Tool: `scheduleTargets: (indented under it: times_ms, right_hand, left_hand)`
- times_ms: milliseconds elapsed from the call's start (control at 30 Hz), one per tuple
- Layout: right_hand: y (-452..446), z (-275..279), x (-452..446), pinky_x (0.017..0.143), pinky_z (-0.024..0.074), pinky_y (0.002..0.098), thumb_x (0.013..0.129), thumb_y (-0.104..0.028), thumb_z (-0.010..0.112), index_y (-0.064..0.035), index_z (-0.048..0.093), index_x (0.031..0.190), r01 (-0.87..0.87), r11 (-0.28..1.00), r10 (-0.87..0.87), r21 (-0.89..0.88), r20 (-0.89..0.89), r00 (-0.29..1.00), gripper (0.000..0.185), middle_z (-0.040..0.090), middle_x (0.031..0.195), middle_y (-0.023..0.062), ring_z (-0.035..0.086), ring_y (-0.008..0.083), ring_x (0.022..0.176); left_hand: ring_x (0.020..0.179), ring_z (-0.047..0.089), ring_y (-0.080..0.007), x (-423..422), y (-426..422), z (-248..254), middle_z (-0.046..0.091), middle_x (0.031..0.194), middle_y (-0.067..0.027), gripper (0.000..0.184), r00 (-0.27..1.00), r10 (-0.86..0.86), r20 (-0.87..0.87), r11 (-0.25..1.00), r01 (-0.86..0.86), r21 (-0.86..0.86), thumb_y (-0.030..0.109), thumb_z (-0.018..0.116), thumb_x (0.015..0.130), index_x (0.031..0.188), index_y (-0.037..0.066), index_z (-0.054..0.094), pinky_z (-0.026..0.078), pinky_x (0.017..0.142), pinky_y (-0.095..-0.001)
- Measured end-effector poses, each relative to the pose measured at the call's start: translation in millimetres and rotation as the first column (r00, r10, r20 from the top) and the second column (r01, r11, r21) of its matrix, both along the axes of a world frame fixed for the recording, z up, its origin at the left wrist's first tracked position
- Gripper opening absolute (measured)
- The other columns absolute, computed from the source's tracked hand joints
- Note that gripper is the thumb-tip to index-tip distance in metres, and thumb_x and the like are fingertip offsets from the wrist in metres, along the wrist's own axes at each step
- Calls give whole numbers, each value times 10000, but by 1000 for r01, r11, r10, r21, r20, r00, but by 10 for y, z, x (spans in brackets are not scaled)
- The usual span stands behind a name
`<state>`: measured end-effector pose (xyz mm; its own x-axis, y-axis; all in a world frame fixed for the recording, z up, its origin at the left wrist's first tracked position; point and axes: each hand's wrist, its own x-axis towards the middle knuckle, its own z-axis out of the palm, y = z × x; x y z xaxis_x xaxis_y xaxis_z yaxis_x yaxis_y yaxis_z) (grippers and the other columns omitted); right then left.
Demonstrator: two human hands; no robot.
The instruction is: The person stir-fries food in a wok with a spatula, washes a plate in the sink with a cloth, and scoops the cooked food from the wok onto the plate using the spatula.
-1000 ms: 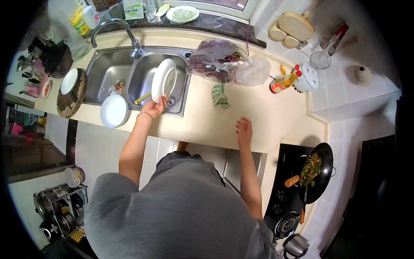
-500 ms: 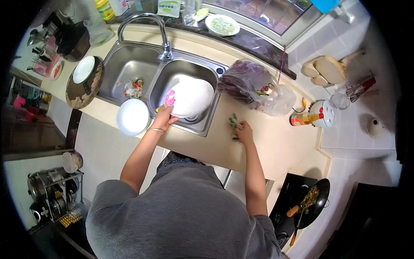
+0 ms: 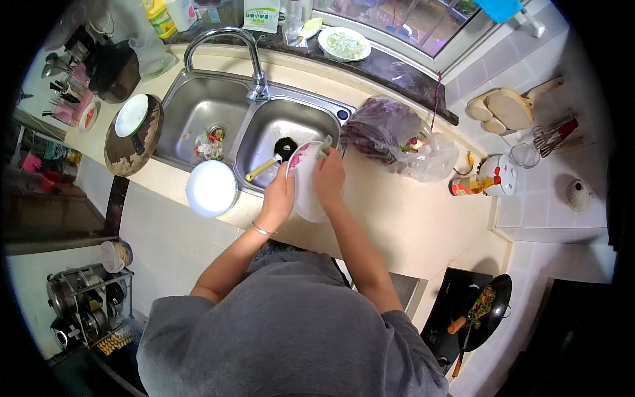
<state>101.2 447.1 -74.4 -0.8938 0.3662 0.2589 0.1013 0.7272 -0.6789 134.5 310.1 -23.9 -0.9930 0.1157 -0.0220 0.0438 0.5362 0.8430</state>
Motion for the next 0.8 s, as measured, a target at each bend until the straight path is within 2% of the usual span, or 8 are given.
scheduleTargets:
  times_ms: [133, 233, 300, 433, 600, 633, 700, 800]
  right_hand:
    - [-235, 378, -3, 757, 437, 426, 820, -85, 514, -32, 517, 1011, -276, 922, 237, -270, -168, 957, 198, 563, 976, 185, 554, 353, 883]
    - [-233, 442, 191, 756, 435, 403, 788, -70, 550, -69, 533, 964, -482, 808, 454, -339, -163, 876, 177, 562, 941, 154, 548, 347, 858]
    - [-118, 437, 351, 732, 443, 391, 753, -63, 565, -70, 524, 933, -752, 654, 749, -85, -65, 659, 185, 557, 891, 134, 549, 334, 847]
    - [293, 380, 257, 713, 460, 363, 763, -114, 559, -105, 542, 881, -887, 403, 899, 224, 84, 430, 119, 561, 840, 54, 567, 262, 829]
    - [658, 678, -269, 620, 444, 279, 775, -172, 520, -156, 554, 837, -605, 282, 797, 745, 169, 580, 73, 526, 768, -4, 545, 141, 733]
    - [633, 747, -346, 620, 444, 279, 775, -172, 520, -156, 554, 837, -603, 290, 795, 744, 163, 584, 73, 526, 768, -4, 545, 141, 733]
    - [503, 877, -462, 590, 423, 256, 768, -159, 524, -147, 545, 821, -338, 502, 728, 796, -178, 662, 58, 507, 769, 8, 521, 136, 692]
    - [85, 834, -385, 643, 459, 314, 736, -78, 548, -101, 556, 868, -346, 790, 538, 506, -302, 787, 134, 542, 876, 46, 557, 197, 772]
  left_hand:
    - [842, 567, -447, -182, -72, 58, 580, 882, -282, 345, 997, -53, 52, 997, 49, 66, 247, 356, 953, 1207, 37, 459, 450, 705, -456]
    - [868, 570, -436, -348, -161, 23, 588, 902, -275, 341, 982, 17, -186, 999, -8, 48, 249, 365, 952, 1201, 46, 482, 451, 717, -439]
    - [898, 564, -434, -410, -221, 284, 589, 953, -271, 338, 996, 15, -83, 999, -11, 42, 240, 375, 951, 1196, 40, 495, 453, 743, -433]
    - [945, 555, -434, -499, -300, 400, 584, 993, -267, 329, 945, -128, -302, 991, 132, -9, 222, 389, 953, 1184, 20, 506, 460, 765, -421]
    - [976, 559, -414, -651, -387, 615, 590, 1027, -241, 348, 969, -176, -174, 982, 185, 40, 268, 371, 966, 1163, 25, 525, 453, 796, -394]
    - [976, 559, -414, -685, -403, 576, 590, 1027, -241, 348, 968, -181, -174, 981, 190, 32, 268, 371, 966, 1163, 25, 525, 453, 796, -394]
    - [982, 569, -385, -764, -435, 456, 598, 1023, -228, 361, 965, -199, -169, 975, 212, 64, 281, 361, 968, 1161, 24, 526, 444, 813, -373]
    - [983, 575, -355, -642, -308, 566, 604, 1022, -215, 383, 971, -100, -219, 992, 114, 54, 295, 343, 970, 1162, 19, 526, 435, 833, -357]
